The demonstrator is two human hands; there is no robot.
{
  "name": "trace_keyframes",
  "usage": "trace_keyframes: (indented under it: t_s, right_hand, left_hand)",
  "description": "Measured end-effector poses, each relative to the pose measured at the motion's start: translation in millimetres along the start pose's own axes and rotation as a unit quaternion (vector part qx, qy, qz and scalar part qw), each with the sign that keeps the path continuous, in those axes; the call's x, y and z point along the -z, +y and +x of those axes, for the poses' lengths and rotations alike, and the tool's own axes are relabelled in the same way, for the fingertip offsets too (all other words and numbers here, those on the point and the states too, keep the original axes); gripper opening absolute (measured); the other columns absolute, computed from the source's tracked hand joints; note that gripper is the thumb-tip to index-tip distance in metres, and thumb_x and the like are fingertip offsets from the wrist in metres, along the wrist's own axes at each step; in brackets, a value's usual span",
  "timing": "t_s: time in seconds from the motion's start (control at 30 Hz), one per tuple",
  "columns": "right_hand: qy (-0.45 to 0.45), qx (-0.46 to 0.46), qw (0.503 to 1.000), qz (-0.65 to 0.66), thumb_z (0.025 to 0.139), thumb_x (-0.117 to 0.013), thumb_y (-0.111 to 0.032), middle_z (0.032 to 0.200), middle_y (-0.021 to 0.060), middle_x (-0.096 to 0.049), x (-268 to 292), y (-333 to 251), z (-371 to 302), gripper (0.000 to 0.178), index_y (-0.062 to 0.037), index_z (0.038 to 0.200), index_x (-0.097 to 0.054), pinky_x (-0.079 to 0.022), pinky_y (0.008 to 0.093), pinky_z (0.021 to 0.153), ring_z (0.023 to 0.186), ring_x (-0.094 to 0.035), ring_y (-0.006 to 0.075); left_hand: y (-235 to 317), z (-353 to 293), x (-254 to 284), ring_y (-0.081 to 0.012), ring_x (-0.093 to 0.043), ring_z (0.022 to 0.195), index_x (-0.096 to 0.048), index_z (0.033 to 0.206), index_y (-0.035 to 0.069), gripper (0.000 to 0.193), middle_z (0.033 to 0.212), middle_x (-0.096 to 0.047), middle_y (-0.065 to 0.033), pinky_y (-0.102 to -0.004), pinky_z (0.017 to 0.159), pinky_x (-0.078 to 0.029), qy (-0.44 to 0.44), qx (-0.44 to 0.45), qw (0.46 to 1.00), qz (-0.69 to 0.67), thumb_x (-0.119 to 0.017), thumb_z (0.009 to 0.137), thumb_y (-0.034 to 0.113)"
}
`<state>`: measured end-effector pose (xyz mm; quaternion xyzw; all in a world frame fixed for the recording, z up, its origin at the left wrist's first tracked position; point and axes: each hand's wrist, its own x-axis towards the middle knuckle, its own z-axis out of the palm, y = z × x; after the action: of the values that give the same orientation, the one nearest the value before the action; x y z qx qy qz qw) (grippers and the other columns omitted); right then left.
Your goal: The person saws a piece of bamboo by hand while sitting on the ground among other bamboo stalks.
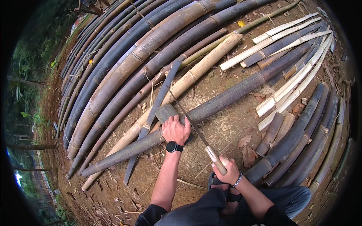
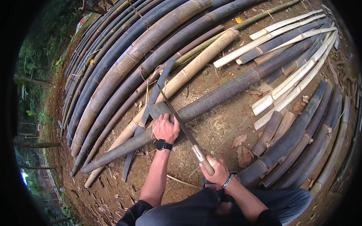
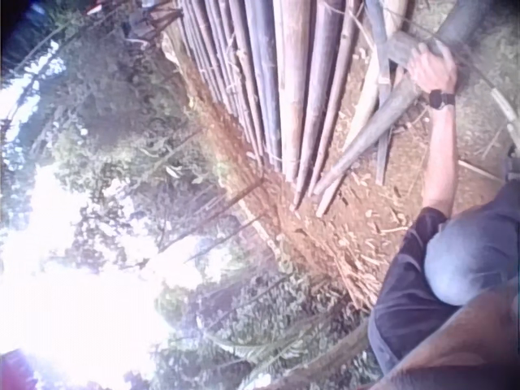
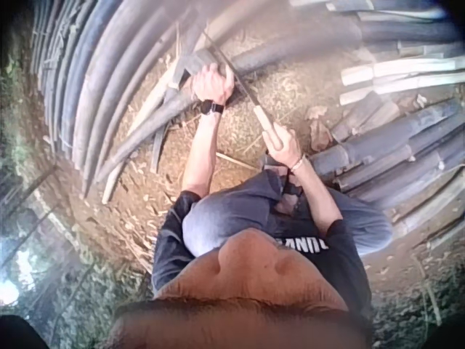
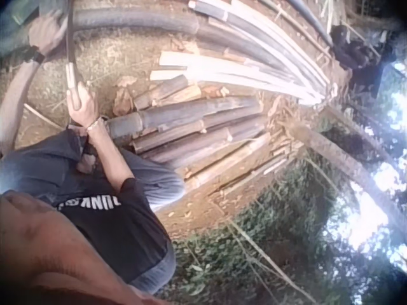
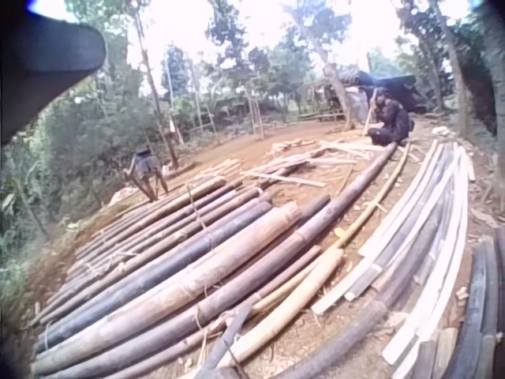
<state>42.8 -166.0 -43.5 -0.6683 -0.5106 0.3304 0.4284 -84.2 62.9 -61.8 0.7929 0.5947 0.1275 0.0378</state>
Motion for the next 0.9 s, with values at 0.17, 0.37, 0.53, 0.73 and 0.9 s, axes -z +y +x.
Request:
trace_keyframes:
  t_s: [0.17,0.37,0.53,0.73,0.9]
  right_hand:
    - [-0.003,-0.003,1.0,0.03,0.086,-0.073,-0.017,0.065,0.0215,-0.062,3.3,3.7,-13.3,0.023,0.0014,0.093,-0.062,-0.052,0.047,0.054,0.062,-0.066,0.0422]
    - [0.01,0.027,0.999,0.023,0.086,-0.073,-0.017,0.064,0.0215,-0.061,-1.5,3.5,-16.5,0.022,0.0005,0.091,-0.061,-0.051,0.0465,0.054,0.062,-0.065,0.0432]
    - [-0.019,-0.041,0.998,0.034,0.087,-0.073,-0.02,0.067,0.0209,-0.064,-1.9,3.7,2.4,0.025,0.0015,0.095,-0.063,-0.053,0.0466,0.056,0.063,-0.067,0.0418]
    - [0.024,0.009,1.0,0.013,0.087,-0.072,-0.018,0.064,0.0213,-0.061,-4.9,3.6,-2.6,0.022,-0.0006,0.088,-0.059,-0.05,0.0472,0.053,0.06,-0.065,0.0418]
    - [0.029,-0.019,0.997,0.076,0.088,-0.07,-0.016,0.061,0.018,-0.059,-0.6,1.8,10.5,0.018,-0.0007,0.086,-0.06,-0.048,0.0437,0.052,0.058,-0.065,0.0391]
  left_hand:
    - [1.8,-2.8,-1.2,-0.0377,-0.067,0.09,-0.07,0.091,0.003,0.042,0.091,-0.069,-0.0187,-0.0477,0.088,-0.049,0.006,-0.015,1.0,0.006,-0.06,0.089,0.043]
    - [-0.2,-6.3,-0.2,-0.0377,-0.066,0.089,-0.07,0.086,0.002,0.041,0.089,-0.069,-0.0188,-0.0472,0.086,-0.049,0.032,-0.032,0.999,0.025,-0.06,0.089,0.042]
    - [0.6,1.0,-1.2,-0.0371,-0.066,0.087,-0.069,0.089,0.003,0.042,0.088,-0.068,-0.0179,-0.0469,0.087,-0.048,-0.002,-0.02,1.0,0.016,-0.06,0.088,0.044]
    - [7.1,1.9,3.3,-0.0383,-0.066,0.089,-0.071,0.092,0.003,0.041,0.091,-0.069,-0.018,-0.0479,0.086,-0.049,-0.009,-0.008,1.0,0.028,-0.059,0.091,0.043]
    - [3.2,-2.0,4.7,-0.0392,-0.066,0.09,-0.068,0.09,0.002,0.042,0.093,-0.068,-0.0205,-0.0481,0.087,-0.049,-0.006,0.0,1.0,0.007,-0.058,0.092,0.043]
